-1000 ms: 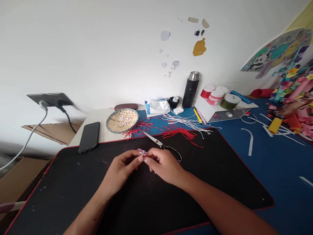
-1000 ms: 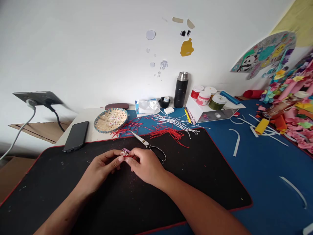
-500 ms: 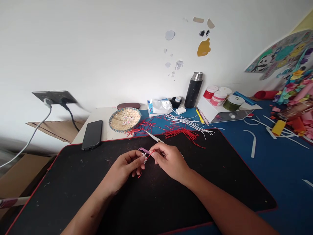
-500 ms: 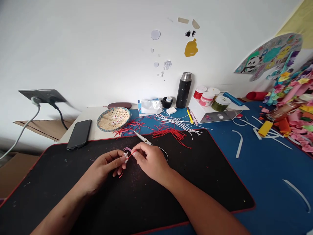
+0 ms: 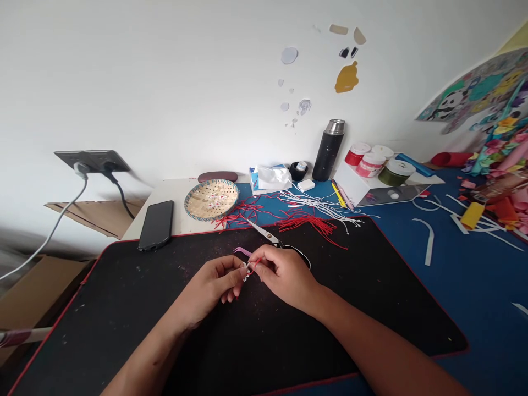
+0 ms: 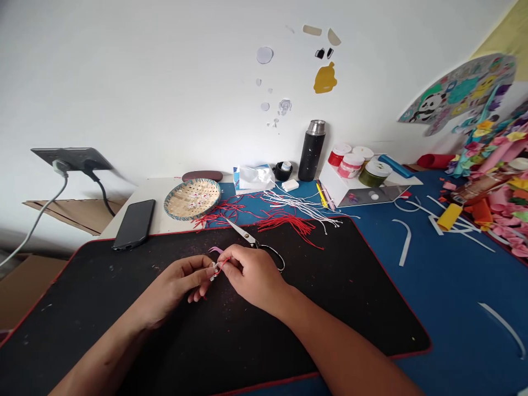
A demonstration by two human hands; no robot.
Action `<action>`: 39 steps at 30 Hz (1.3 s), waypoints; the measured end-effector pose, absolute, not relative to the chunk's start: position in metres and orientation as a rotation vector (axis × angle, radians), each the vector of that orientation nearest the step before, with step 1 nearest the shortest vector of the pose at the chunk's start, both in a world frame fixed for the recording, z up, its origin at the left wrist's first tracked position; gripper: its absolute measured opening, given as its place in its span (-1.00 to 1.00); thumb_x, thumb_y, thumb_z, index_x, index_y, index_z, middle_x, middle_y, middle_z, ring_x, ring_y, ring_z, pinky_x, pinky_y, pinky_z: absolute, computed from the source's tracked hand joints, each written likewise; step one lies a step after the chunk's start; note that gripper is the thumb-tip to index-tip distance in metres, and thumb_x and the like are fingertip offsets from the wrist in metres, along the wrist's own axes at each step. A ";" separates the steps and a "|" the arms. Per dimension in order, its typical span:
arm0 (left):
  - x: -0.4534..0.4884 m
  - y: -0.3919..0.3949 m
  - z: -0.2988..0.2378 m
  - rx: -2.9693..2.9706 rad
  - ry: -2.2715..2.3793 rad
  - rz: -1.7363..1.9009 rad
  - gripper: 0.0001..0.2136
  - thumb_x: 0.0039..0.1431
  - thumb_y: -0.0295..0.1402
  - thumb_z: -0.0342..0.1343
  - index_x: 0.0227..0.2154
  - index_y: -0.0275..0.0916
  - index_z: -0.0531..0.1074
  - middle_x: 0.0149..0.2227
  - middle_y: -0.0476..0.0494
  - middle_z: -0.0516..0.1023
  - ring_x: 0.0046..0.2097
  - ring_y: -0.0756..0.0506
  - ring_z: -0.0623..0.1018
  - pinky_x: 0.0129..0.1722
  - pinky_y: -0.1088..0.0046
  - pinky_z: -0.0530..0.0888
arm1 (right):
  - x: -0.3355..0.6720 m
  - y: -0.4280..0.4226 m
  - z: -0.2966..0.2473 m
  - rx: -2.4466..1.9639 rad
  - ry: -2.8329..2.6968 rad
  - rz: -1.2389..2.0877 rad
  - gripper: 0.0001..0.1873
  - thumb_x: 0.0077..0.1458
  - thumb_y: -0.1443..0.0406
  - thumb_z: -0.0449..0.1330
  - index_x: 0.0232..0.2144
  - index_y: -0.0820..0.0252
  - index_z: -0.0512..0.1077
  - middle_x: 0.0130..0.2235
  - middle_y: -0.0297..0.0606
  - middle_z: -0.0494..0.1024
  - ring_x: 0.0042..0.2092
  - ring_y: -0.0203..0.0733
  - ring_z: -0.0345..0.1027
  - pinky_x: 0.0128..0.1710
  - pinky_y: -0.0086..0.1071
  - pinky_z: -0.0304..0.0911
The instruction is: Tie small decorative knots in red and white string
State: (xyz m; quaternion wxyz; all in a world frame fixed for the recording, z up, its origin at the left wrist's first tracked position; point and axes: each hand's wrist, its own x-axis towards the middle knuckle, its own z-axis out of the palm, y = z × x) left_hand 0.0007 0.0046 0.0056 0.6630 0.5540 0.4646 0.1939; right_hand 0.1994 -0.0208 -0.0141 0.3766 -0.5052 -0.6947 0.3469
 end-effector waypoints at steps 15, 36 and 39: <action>-0.002 0.005 0.007 1.196 1.066 0.405 -0.63 0.05 -0.01 0.32 -0.50 -0.23 0.43 -0.57 0.04 0.41 -0.54 0.01 0.35 -0.55 0.50 0.20 | 0.199 -0.023 -0.015 -1.293 -1.885 0.776 -0.91 0.19 0.40 0.21 -0.31 0.11 0.49 -0.48 -0.42 0.51 -0.48 -0.31 0.31 -0.42 -0.45 0.12; 0.001 0.001 0.005 1.130 1.056 0.396 -0.67 0.01 -0.07 0.34 -0.50 -0.23 0.45 -0.58 0.04 0.41 -0.55 0.02 0.32 -0.54 0.50 0.19 | 0.197 -0.024 -0.018 -1.249 -2.100 0.506 -0.88 0.12 0.40 0.23 -0.40 0.10 0.37 -0.50 -0.40 0.52 -0.46 -0.26 0.37 -0.44 -0.42 0.02; 0.002 0.002 0.005 1.141 1.061 0.398 -0.66 0.01 -0.04 0.34 -0.49 -0.22 0.45 -0.58 0.04 0.41 -0.54 0.01 0.32 -0.53 0.50 0.21 | 0.196 -0.025 -0.018 -1.281 -2.066 0.558 -0.88 0.12 0.40 0.24 -0.39 0.10 0.39 -0.52 -0.42 0.49 -0.49 -0.28 0.34 -0.45 -0.43 0.02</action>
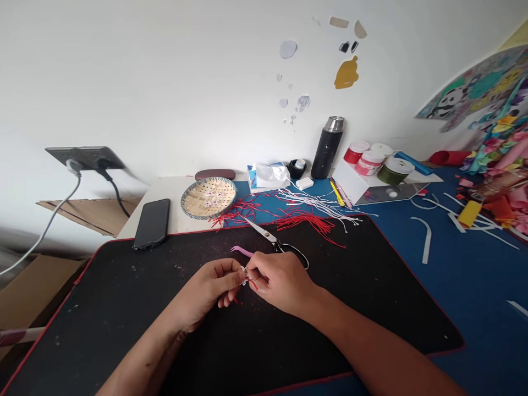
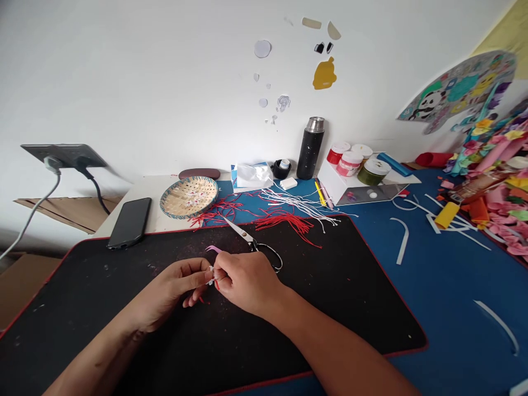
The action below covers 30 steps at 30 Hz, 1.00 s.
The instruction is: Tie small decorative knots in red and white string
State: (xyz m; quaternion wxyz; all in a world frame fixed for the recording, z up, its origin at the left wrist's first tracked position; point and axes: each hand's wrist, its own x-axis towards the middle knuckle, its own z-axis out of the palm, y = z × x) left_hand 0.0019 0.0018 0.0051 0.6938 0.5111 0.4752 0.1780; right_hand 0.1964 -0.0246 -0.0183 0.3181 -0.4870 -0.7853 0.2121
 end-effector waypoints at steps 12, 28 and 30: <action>0.004 0.005 0.004 1.333 1.080 0.588 -0.67 0.11 -0.01 0.31 -0.38 -0.22 0.56 -0.46 -0.06 0.55 -0.42 -0.07 0.46 -0.37 0.42 0.42 | 0.199 -0.018 -0.019 -1.227 -1.598 1.157 -0.80 0.35 0.19 0.13 -0.18 0.16 0.50 -0.48 -0.41 0.46 -0.49 -0.33 0.31 -0.47 -0.47 0.16; 0.003 -0.001 -0.007 1.483 1.146 0.630 -0.75 0.20 -0.10 0.26 -0.27 -0.19 0.57 -0.40 -0.02 0.56 -0.36 -0.08 0.47 -0.32 0.43 0.40 | 0.197 -0.015 -0.018 -1.205 -1.426 1.347 -0.77 0.32 0.17 0.14 -0.29 0.20 0.47 -0.56 -0.45 0.37 -0.58 -0.37 0.20 -0.56 -0.49 0.12; 0.003 -0.002 -0.007 1.518 1.157 0.627 -0.76 0.21 -0.11 0.24 -0.26 -0.18 0.58 -0.37 -0.03 0.59 -0.33 -0.10 0.49 -0.30 0.43 0.40 | 0.197 -0.015 -0.017 -1.198 -1.405 1.371 -0.76 0.32 0.15 0.15 -0.29 0.20 0.46 -0.56 -0.45 0.37 -0.58 -0.37 0.20 -0.57 -0.49 0.12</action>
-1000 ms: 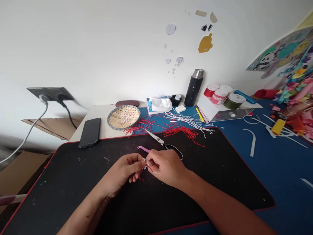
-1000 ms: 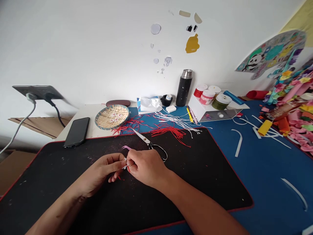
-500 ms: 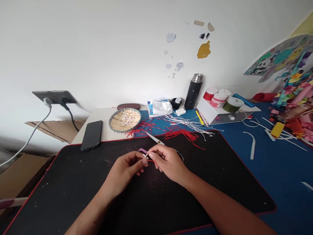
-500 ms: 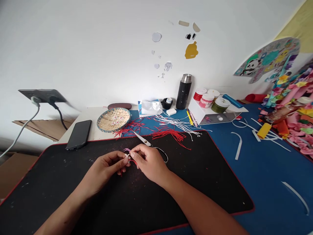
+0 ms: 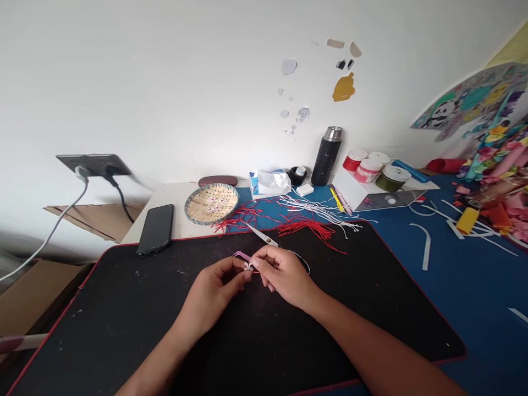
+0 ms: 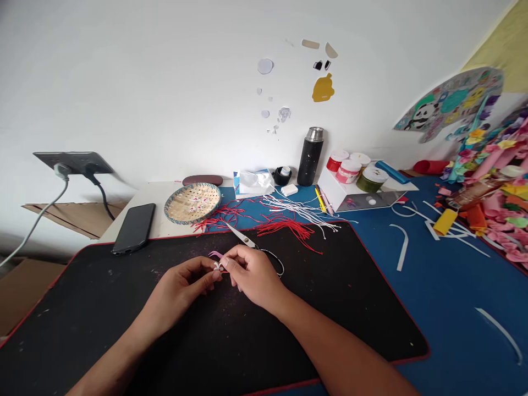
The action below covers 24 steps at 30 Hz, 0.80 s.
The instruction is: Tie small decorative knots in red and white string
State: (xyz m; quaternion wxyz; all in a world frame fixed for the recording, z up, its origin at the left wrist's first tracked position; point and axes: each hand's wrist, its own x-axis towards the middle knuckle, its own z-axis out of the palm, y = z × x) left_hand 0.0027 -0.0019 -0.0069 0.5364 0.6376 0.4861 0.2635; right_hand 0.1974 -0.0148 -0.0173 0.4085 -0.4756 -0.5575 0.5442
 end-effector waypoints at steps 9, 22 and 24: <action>0.003 -0.002 -0.008 1.524 1.189 0.606 -0.75 0.20 -0.09 0.23 -0.30 -0.18 0.59 -0.35 -0.05 0.62 -0.32 -0.11 0.50 -0.31 0.43 0.39 | 0.199 -0.015 -0.023 -1.238 -1.457 1.355 -0.81 0.32 0.20 0.15 -0.29 0.18 0.45 -0.53 -0.44 0.41 -0.56 -0.36 0.23 -0.55 -0.49 0.12; 0.007 0.002 -0.006 1.345 1.141 0.576 -0.68 0.09 -0.04 0.30 -0.42 -0.23 0.58 -0.42 -0.08 0.60 -0.43 -0.05 0.47 -0.41 0.46 0.41 | 0.199 -0.015 -0.026 -1.269 -1.604 1.198 -0.85 0.33 0.26 0.14 -0.30 0.15 0.45 -0.49 -0.43 0.45 -0.48 -0.32 0.30 -0.44 -0.46 0.16; 0.007 0.003 -0.006 1.322 1.129 0.578 -0.69 0.08 -0.05 0.31 -0.43 -0.23 0.58 -0.43 -0.07 0.60 -0.44 -0.04 0.46 -0.42 0.47 0.40 | 0.199 -0.015 -0.026 -1.272 -1.607 1.195 -0.85 0.33 0.26 0.14 -0.30 0.15 0.44 -0.49 -0.43 0.45 -0.48 -0.32 0.30 -0.45 -0.46 0.15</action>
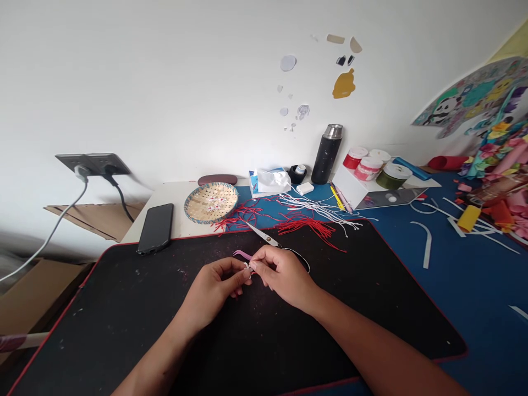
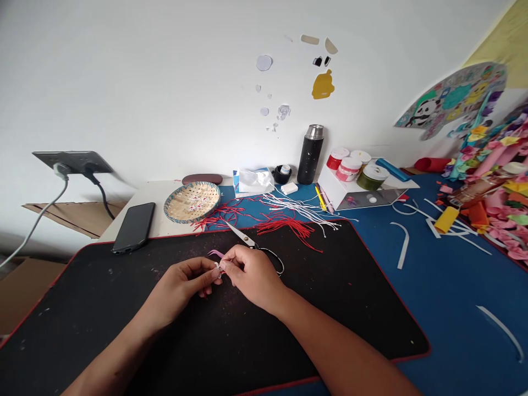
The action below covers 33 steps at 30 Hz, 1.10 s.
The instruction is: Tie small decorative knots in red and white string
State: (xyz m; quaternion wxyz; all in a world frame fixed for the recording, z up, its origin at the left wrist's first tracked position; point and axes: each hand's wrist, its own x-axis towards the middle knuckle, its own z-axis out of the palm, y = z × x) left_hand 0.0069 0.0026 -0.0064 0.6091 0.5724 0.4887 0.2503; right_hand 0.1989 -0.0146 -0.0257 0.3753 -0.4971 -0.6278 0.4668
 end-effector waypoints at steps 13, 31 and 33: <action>0.007 -0.001 -0.011 1.388 1.124 0.673 -0.68 0.16 -0.09 0.28 -0.15 -0.21 0.54 -0.36 -0.06 0.61 -0.39 -0.08 0.49 -0.39 0.43 0.44 | 0.197 -0.016 -0.027 -1.215 -1.490 1.294 -0.80 0.36 0.18 0.13 -0.22 0.17 0.45 -0.51 -0.43 0.42 -0.54 -0.35 0.25 -0.52 -0.47 0.14; 0.010 -0.005 -0.007 1.361 1.124 0.839 -0.72 0.16 -0.14 0.30 -0.18 -0.19 0.50 -0.44 -0.01 0.59 -0.42 -0.08 0.53 -0.44 0.45 0.48 | 0.197 -0.014 -0.023 -1.200 -1.411 1.365 -0.75 0.30 0.12 0.17 -0.29 0.19 0.43 -0.56 -0.47 0.37 -0.60 -0.38 0.18 -0.58 -0.49 0.11; 0.011 -0.005 -0.006 1.314 1.110 0.850 -0.71 0.12 -0.13 0.33 -0.22 -0.20 0.50 -0.45 -0.01 0.59 -0.43 -0.07 0.54 -0.45 0.46 0.49 | 0.198 -0.014 -0.024 -1.188 -1.413 1.362 -0.76 0.31 0.13 0.17 -0.29 0.18 0.43 -0.55 -0.47 0.37 -0.60 -0.39 0.19 -0.58 -0.49 0.10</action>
